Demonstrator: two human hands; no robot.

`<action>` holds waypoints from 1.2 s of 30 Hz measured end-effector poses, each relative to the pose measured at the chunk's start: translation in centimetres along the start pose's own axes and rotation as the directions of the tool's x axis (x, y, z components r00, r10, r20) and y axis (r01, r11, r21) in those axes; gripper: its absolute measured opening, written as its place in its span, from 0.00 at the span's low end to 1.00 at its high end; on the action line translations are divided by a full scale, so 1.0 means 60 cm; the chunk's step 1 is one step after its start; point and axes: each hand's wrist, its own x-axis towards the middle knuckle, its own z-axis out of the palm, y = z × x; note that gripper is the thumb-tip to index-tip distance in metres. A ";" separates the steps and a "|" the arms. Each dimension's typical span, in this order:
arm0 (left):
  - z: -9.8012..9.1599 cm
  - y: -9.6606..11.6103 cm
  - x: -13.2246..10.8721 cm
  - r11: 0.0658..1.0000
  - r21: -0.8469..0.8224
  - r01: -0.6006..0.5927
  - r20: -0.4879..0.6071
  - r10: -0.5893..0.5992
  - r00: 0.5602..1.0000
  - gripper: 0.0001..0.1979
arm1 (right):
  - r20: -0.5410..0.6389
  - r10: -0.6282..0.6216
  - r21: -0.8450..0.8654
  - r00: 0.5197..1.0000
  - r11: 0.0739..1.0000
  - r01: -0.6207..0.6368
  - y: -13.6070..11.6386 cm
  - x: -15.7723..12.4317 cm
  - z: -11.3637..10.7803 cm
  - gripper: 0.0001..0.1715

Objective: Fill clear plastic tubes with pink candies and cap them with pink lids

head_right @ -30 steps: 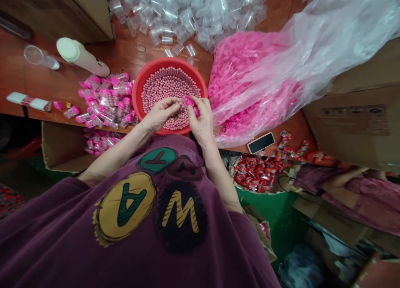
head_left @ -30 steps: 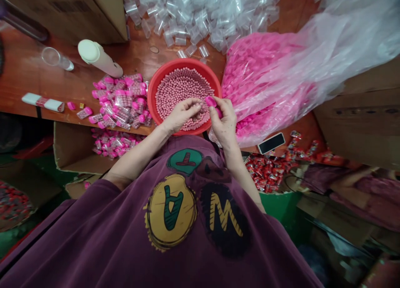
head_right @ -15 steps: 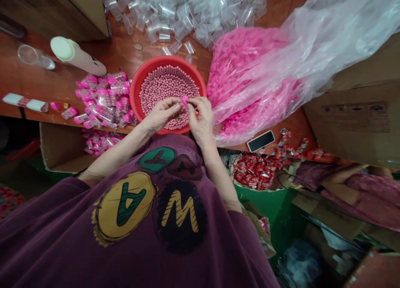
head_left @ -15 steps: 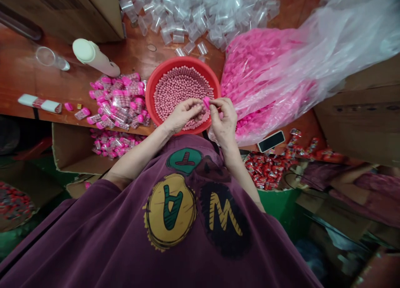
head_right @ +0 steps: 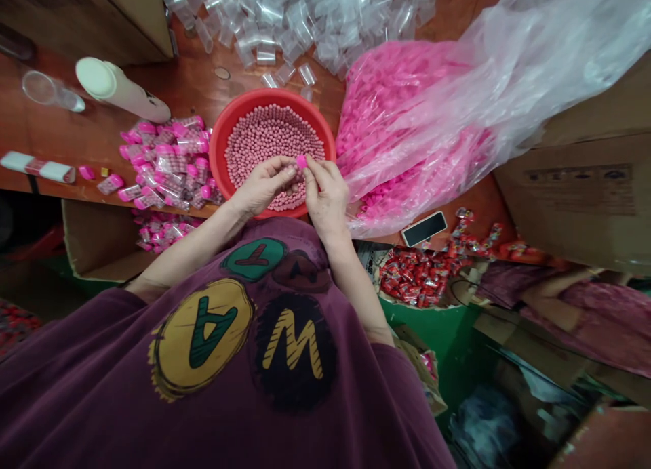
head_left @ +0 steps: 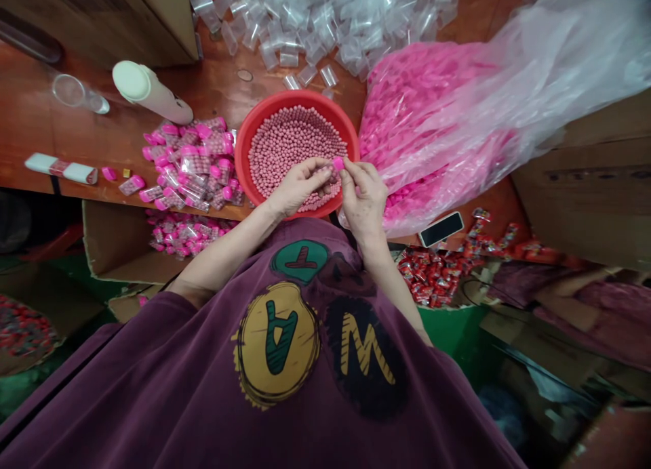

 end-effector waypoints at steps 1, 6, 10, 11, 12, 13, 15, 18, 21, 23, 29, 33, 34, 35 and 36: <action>0.000 -0.001 0.000 1.000 -0.016 0.010 -0.005 -0.010 1.000 0.18 | 0.012 -0.007 -0.035 1.000 0.999 0.007 -0.001 -0.001 0.001 0.23; 0.008 0.000 -0.007 0.993 -0.098 0.064 -0.053 -0.070 0.996 0.10 | 0.084 -0.058 -0.147 0.995 0.987 0.070 -0.007 -0.013 0.004 0.26; 0.031 0.014 -0.022 0.987 -0.145 0.072 -0.101 -0.087 0.991 0.06 | 0.110 -0.073 -0.149 0.991 0.985 0.089 -0.029 -0.017 -0.004 0.28; 0.037 0.018 -0.026 0.986 -0.151 0.071 -0.109 -0.088 0.990 0.06 | 0.115 -0.066 -0.144 0.991 0.986 0.082 -0.036 -0.016 -0.007 0.28; 0.042 0.021 -0.029 0.985 -0.154 0.071 -0.118 -0.090 0.989 0.06 | 0.120 -0.057 -0.137 0.991 0.988 0.073 -0.042 -0.016 -0.009 0.29; 0.046 0.023 -0.032 0.985 -0.156 0.071 -0.127 -0.091 0.988 0.06 | 0.128 -0.049 -0.126 0.991 0.990 0.065 -0.046 -0.015 -0.012 0.29; 0.046 0.025 -0.033 0.985 -0.158 0.073 -0.134 -0.094 0.986 0.05 | 0.158 -0.040 -0.090 0.987 0.994 0.055 -0.049 -0.013 -0.016 0.29; 0.030 0.024 -0.028 0.986 -0.139 0.088 -0.128 -0.106 0.986 0.05 | 0.211 -0.043 0.011 0.976 0.999 0.042 -0.037 -0.011 -0.017 0.27; 0.005 0.024 -0.025 0.993 -0.086 0.083 -0.114 -0.092 0.989 0.11 | 0.178 0.023 0.201 0.984 0.978 -0.059 -0.017 -0.012 -0.010 0.26; -0.007 0.023 -0.028 0.998 -0.033 0.060 -0.071 -0.063 0.995 0.16 | 0.126 0.139 0.354 0.982 0.919 -0.176 -0.009 -0.011 -0.001 0.30; 0.003 0.016 -0.048 0.991 0.125 0.046 0.105 -0.059 0.993 0.27 | 0.162 0.420 0.596 0.893 0.680 -0.428 -0.025 0.000 0.035 0.35; 0.013 0.018 -0.058 0.972 0.234 0.017 0.141 -0.051 0.989 0.23 | 0.420 0.420 0.720 0.804 0.385 -0.577 -0.044 0.002 0.046 0.41; 0.014 0.022 -0.061 0.963 0.269 0.004 0.146 -0.045 0.988 0.21 | 0.470 0.408 0.722 0.783 0.333 -0.607 -0.049 0.001 0.045 0.42; 0.016 0.028 -0.064 0.952 0.305 -0.012 0.153 -0.036 0.988 0.18 | 0.502 0.394 0.720 0.770 0.303 -0.624 -0.055 0.000 0.043 0.41; 0.019 0.035 -0.067 0.939 0.343 -0.035 0.165 -0.023 0.986 0.16 | 0.515 0.378 0.721 0.770 0.295 -0.627 -0.062 -0.002 0.039 0.40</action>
